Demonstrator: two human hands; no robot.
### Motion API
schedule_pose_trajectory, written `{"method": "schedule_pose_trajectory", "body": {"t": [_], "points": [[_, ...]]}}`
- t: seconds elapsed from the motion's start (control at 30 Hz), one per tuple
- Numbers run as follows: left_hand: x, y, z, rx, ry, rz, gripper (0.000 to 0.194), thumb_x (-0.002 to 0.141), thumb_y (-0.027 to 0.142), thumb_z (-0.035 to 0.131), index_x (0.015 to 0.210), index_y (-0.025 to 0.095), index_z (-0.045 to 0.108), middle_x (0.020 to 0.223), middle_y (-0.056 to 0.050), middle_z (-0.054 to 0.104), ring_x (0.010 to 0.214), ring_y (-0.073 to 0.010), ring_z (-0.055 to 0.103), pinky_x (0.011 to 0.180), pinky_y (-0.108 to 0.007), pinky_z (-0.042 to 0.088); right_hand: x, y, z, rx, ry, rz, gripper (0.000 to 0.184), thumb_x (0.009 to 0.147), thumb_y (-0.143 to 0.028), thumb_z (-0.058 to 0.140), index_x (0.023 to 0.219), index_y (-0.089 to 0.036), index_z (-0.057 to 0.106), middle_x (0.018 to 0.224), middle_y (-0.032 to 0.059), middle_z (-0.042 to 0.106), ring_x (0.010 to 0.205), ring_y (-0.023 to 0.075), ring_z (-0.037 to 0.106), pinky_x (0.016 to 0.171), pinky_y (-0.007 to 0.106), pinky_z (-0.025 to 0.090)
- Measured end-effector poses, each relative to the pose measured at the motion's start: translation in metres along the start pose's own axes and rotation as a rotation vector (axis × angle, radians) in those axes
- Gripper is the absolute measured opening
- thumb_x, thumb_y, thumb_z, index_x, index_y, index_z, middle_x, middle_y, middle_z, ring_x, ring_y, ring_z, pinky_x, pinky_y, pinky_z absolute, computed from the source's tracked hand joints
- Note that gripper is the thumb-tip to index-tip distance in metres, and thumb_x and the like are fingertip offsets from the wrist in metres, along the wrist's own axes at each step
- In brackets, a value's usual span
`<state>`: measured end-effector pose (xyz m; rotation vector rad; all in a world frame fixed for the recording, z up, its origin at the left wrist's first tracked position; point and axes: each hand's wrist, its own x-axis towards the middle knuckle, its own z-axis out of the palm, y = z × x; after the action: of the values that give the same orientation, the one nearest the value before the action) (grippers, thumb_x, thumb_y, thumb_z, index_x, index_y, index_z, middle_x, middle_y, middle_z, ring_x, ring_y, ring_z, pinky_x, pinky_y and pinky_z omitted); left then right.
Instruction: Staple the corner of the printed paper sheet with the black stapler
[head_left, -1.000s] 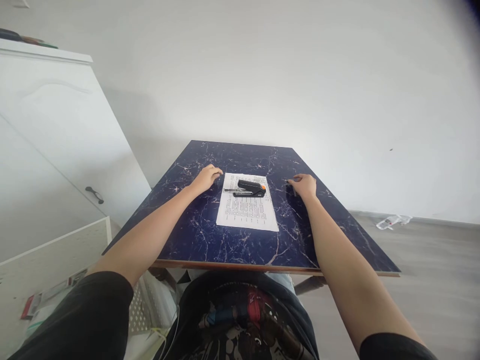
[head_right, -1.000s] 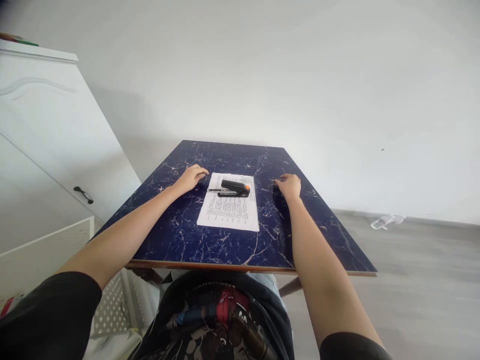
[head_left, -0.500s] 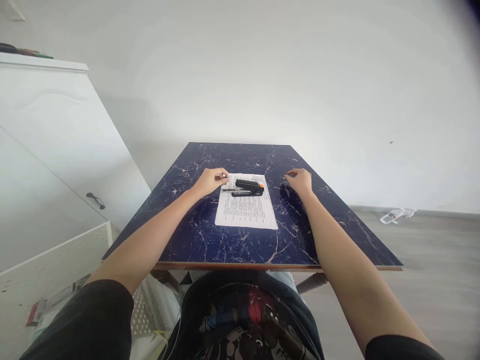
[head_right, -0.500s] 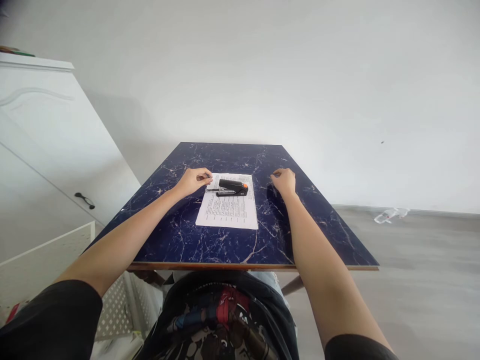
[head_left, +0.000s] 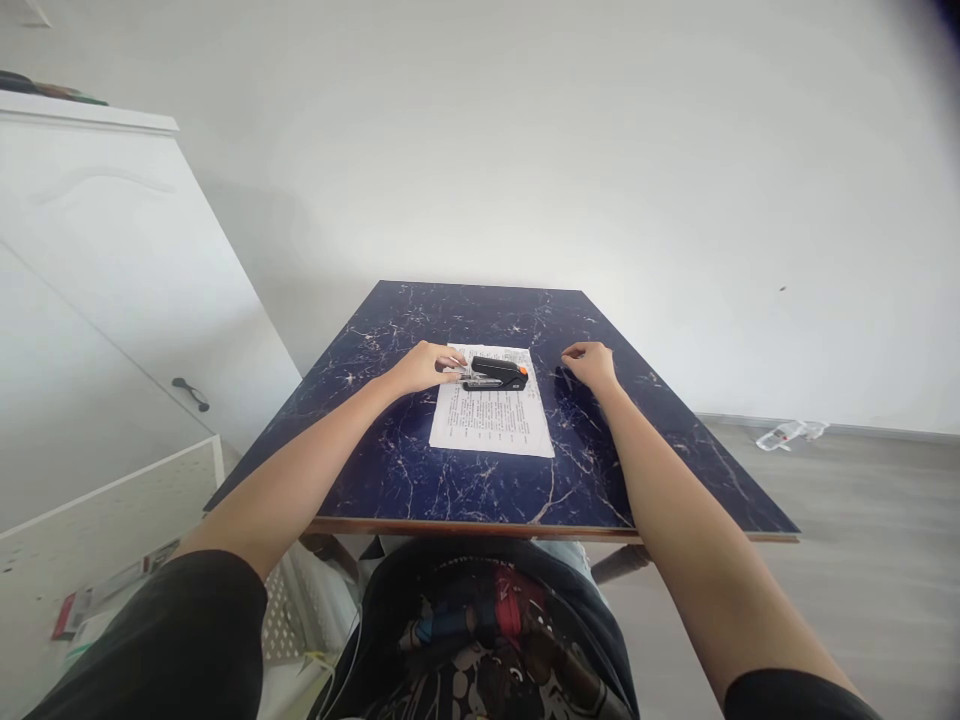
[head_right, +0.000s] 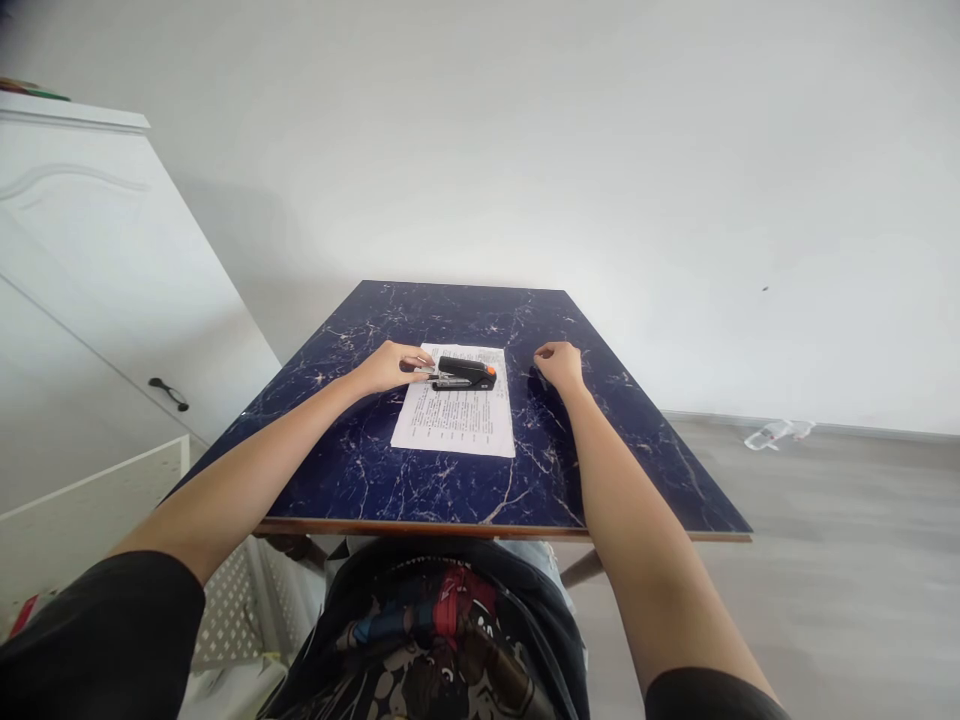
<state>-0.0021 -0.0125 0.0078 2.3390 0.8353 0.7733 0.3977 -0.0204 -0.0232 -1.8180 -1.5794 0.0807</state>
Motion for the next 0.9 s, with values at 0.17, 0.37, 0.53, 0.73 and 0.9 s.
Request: {"method": "schedule_pose_trajectory", "body": {"t": [0.17,0.37,0.53,0.73,0.9], "points": [[0.001,-0.001,0.002,-0.019,-0.039,-0.018,0.02,0.083,0.026,0.081,0.103,0.026,0.083,0.109,-0.007,0.082,0.105,-0.0258,0.078,0.099,-0.042,0.061,-0.001,-0.003,0.0,0.011,-0.028,-0.007,0.024,0.073,-0.022,0.064,0.087,-0.017,0.083,0.086,0.0086,0.08,0.088,0.0247,0.073,0.092,0.035,0.055],[0.004,-0.002,0.006,-0.06,-0.012,-0.07,0.02,0.078,0.023,0.085,0.097,0.024,0.084,0.094,-0.009,0.083,0.094,-0.0279,0.08,0.086,-0.041,0.064,-0.003,-0.007,-0.002,0.023,-0.046,-0.007,0.022,0.073,-0.021,0.064,0.085,-0.019,0.083,0.086,0.0072,0.08,0.087,0.0239,0.074,0.091,0.034,0.056],[0.006,-0.002,0.007,-0.062,-0.007,-0.126,0.019,0.075,0.022,0.086,0.094,0.023,0.085,0.086,-0.009,0.082,0.088,-0.0284,0.08,0.078,-0.04,0.064,-0.004,-0.01,-0.004,0.031,-0.048,0.003,0.022,0.072,-0.021,0.065,0.084,-0.019,0.083,0.085,0.0074,0.08,0.088,0.0246,0.074,0.092,0.035,0.056],[0.007,-0.003,0.003,-0.059,-0.046,-0.098,0.021,0.073,0.022,0.088,0.093,0.023,0.084,0.091,-0.01,0.083,0.092,-0.029,0.08,0.081,-0.04,0.064,-0.004,-0.01,-0.004,0.047,-0.06,0.005,0.018,0.072,-0.02,0.067,0.082,-0.018,0.082,0.082,0.0076,0.079,0.085,0.025,0.074,0.092,0.036,0.055],[0.001,-0.008,-0.019,-0.095,-0.211,-0.108,0.038,0.081,0.029,0.085,0.118,0.027,0.08,0.112,-0.011,0.081,0.103,-0.0271,0.079,0.091,-0.042,0.064,-0.005,-0.017,-0.009,0.088,-0.034,-0.025,0.018,0.078,-0.027,0.07,0.085,-0.016,0.082,0.084,0.0104,0.079,0.088,0.0277,0.073,0.094,0.042,0.055]]}}
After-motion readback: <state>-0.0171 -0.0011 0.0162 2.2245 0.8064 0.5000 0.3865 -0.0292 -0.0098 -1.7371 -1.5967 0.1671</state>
